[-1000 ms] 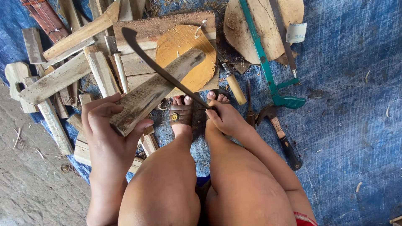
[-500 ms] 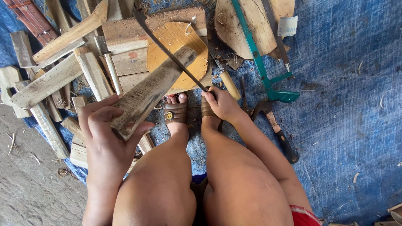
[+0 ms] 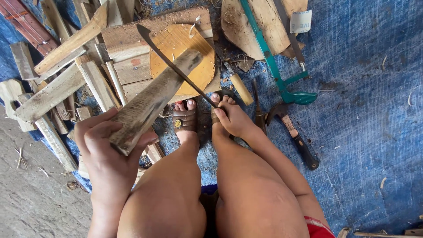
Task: Shaping a wooden component using a hand saw and a large blade
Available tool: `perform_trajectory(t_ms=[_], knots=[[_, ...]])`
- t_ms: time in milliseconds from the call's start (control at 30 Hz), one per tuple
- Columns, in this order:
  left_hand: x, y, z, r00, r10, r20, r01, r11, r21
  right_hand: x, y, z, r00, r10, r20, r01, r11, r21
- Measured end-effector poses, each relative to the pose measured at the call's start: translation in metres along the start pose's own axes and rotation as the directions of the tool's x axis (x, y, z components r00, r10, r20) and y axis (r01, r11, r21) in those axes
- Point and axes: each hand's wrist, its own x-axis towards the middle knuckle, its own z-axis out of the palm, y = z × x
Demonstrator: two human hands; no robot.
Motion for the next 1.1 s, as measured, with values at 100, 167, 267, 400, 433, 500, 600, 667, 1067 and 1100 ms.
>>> perform_trajectory(t_ms=[100,167,267,400,433,500,600,667,1067,1100], knots=[[0.0,-0.002,0.001,0.999,0.034,0.0,-0.034,0.999,-0.001,0.005,-0.02,-0.022,0.985,0.17,0.034,-0.17,0.986,-0.001],[-0.003,-0.007,0.003,0.999,0.042,-0.019,-0.041,0.999,0.023,0.013,-0.009,-0.028,0.972,0.234,0.02,-0.234,0.972,-0.011],[-0.004,-0.009,0.003,0.999,0.041,-0.025,-0.04,0.998,0.037,0.013,-0.015,-0.033,0.955,0.297,0.016,-0.296,0.955,-0.012],[-0.005,-0.006,0.001,1.0,0.026,-0.016,-0.025,0.999,0.041,-0.002,-0.021,-0.019,0.989,0.147,0.014,-0.147,0.989,0.01],[-0.005,-0.007,0.002,1.0,0.022,-0.015,-0.021,0.999,0.043,-0.002,-0.014,-0.016,0.989,0.147,0.019,-0.147,0.989,0.011],[-0.003,-0.008,0.002,0.999,0.03,-0.03,-0.028,0.999,0.04,-0.001,-0.003,-0.011,0.995,0.101,0.014,-0.1,0.994,-0.035],[-0.003,-0.009,0.001,0.999,-0.002,-0.049,0.003,1.0,0.028,0.008,-0.011,-0.022,0.989,0.149,0.016,-0.148,0.989,-0.016],[-0.004,-0.009,0.0,0.999,-0.001,-0.053,0.002,1.0,0.021,0.012,-0.008,-0.027,0.983,0.185,-0.004,-0.185,0.98,-0.079],[-0.005,-0.021,-0.001,0.998,0.004,-0.065,-0.004,1.0,0.007,0.021,-0.022,-0.032,0.98,0.199,-0.003,-0.198,0.976,-0.089],[-0.007,-0.022,-0.001,0.999,0.018,-0.042,-0.019,1.0,-0.007,0.026,-0.029,-0.041,0.931,0.365,0.0,-0.363,0.927,-0.093]])
